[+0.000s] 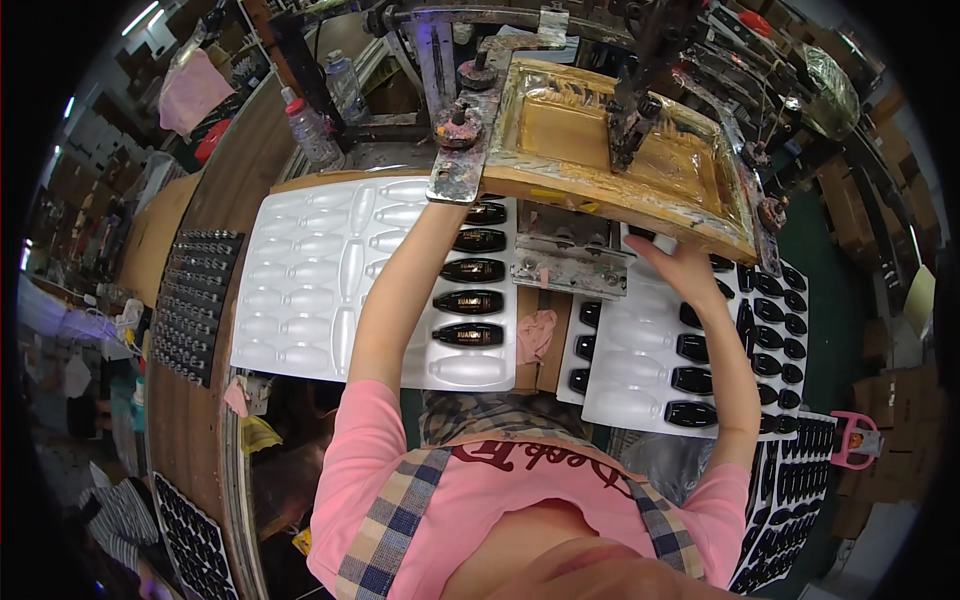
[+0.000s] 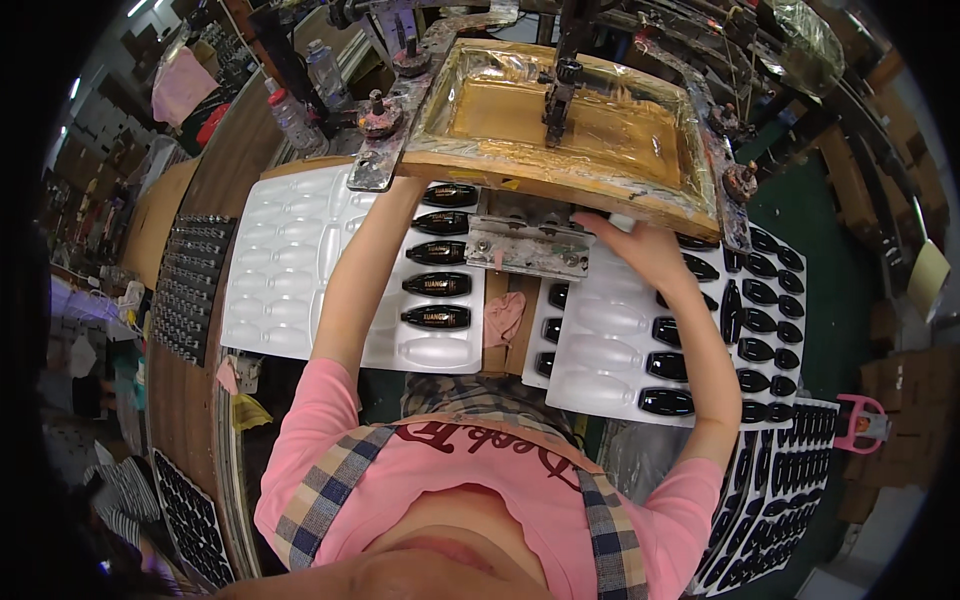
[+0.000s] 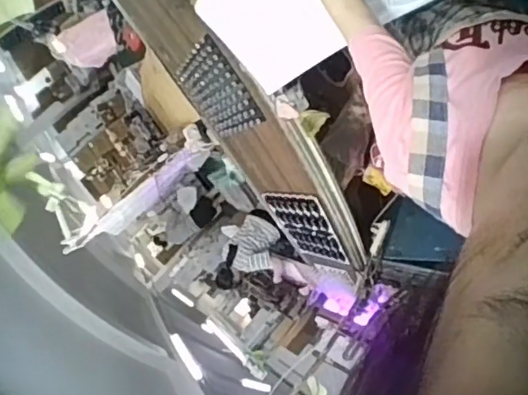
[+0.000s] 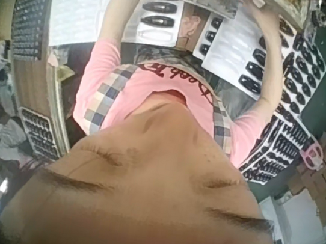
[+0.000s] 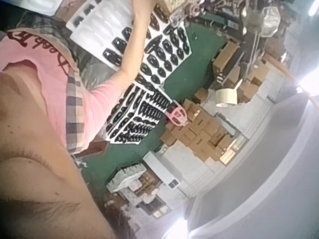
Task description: Printing logos onto black plastic components using a manual screen printing press.
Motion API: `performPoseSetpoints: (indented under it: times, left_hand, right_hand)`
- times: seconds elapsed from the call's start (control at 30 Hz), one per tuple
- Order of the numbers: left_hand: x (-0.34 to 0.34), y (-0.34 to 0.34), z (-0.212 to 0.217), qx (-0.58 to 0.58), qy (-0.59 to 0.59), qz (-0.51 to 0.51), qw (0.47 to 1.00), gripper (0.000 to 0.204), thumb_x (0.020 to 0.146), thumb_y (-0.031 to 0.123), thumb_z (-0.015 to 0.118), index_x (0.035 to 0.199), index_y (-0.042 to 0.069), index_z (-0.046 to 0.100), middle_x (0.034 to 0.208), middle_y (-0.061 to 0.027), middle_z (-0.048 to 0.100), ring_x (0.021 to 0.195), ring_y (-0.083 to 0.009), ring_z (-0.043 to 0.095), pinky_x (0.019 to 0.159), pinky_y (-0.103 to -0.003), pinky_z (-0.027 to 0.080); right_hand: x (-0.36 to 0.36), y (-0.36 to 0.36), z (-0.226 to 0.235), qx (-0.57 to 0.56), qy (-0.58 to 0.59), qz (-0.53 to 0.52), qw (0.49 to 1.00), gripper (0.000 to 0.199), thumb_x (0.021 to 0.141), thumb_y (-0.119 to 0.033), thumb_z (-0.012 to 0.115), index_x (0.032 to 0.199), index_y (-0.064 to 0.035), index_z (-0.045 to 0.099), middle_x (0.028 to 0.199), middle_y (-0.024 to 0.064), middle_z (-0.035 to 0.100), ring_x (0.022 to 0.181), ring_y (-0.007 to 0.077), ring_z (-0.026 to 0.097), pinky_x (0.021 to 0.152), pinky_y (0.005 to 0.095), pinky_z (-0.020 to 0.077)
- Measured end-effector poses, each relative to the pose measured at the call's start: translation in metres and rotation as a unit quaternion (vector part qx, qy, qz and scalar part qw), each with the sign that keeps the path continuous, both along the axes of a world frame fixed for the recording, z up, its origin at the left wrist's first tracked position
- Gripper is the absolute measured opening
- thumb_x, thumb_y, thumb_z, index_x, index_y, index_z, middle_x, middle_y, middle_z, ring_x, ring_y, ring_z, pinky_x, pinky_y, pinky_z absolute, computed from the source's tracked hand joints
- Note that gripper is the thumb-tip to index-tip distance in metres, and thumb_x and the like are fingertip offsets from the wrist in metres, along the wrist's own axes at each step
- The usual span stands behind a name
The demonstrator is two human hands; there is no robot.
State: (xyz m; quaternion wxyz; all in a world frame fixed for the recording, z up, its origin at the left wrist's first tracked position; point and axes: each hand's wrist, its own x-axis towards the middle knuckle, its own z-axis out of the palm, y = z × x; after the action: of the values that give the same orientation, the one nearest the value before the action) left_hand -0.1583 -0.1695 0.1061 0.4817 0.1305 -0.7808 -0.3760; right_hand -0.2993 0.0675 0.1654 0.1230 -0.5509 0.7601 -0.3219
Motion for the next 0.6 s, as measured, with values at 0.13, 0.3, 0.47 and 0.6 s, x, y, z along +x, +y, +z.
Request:
performPoseSetpoints:
  times: [0.13,0.3,0.47,0.6]
  left_hand:
    - [0.072,0.017,-0.010,0.238,0.108,0.003,0.965,0.029,0.081,0.005,0.052,0.110,0.001,0.050,0.101,-0.0109,0.057,0.088,-0.0178,0.057,0.077,-0.026,0.044]
    - [0.173,0.079,-0.054,0.402,0.124,0.091,0.903,0.029,0.081,0.003,0.053,0.108,-0.004,0.045,0.097,-0.0152,0.056,0.086,-0.0168,0.056,0.070,-0.028,0.051]
    - [0.211,0.156,-0.086,0.452,0.059,0.070,0.887,0.027,0.079,-0.004,0.053,0.106,-0.004,0.045,0.097,-0.0161,0.056,0.085,-0.0162,0.056,0.070,-0.027,0.051]
    - [0.209,0.184,-0.103,0.491,0.072,0.052,0.866,0.025,0.080,-0.006,0.051,0.105,-0.004,0.045,0.098,-0.0164,0.056,0.085,-0.0158,0.056,0.071,-0.028,0.051]
  right_hand:
    - [0.016,-0.031,-0.015,0.032,0.115,0.059,0.991,0.054,0.073,-0.043,0.063,0.107,-0.0017,0.052,0.110,0.0169,0.052,0.103,0.0280,0.048,0.089,0.0326,0.0349]
    - [0.020,-0.037,-0.029,0.001,0.026,0.115,0.993,0.056,0.074,-0.038,0.063,0.112,-0.0008,0.048,0.111,0.0192,0.050,0.105,0.0312,0.046,0.090,0.0336,0.0336]
    - [0.022,-0.012,-0.025,-0.010,0.085,0.071,0.994,0.049,0.077,-0.023,0.062,0.115,0.0013,0.044,0.115,0.0184,0.049,0.106,0.0292,0.047,0.090,0.0341,0.0343]
    - [0.000,0.029,-0.025,-0.019,0.027,-0.020,0.999,0.046,0.079,-0.018,0.058,0.117,0.0027,0.042,0.118,0.0172,0.047,0.107,0.0251,0.047,0.089,0.0326,0.0358]
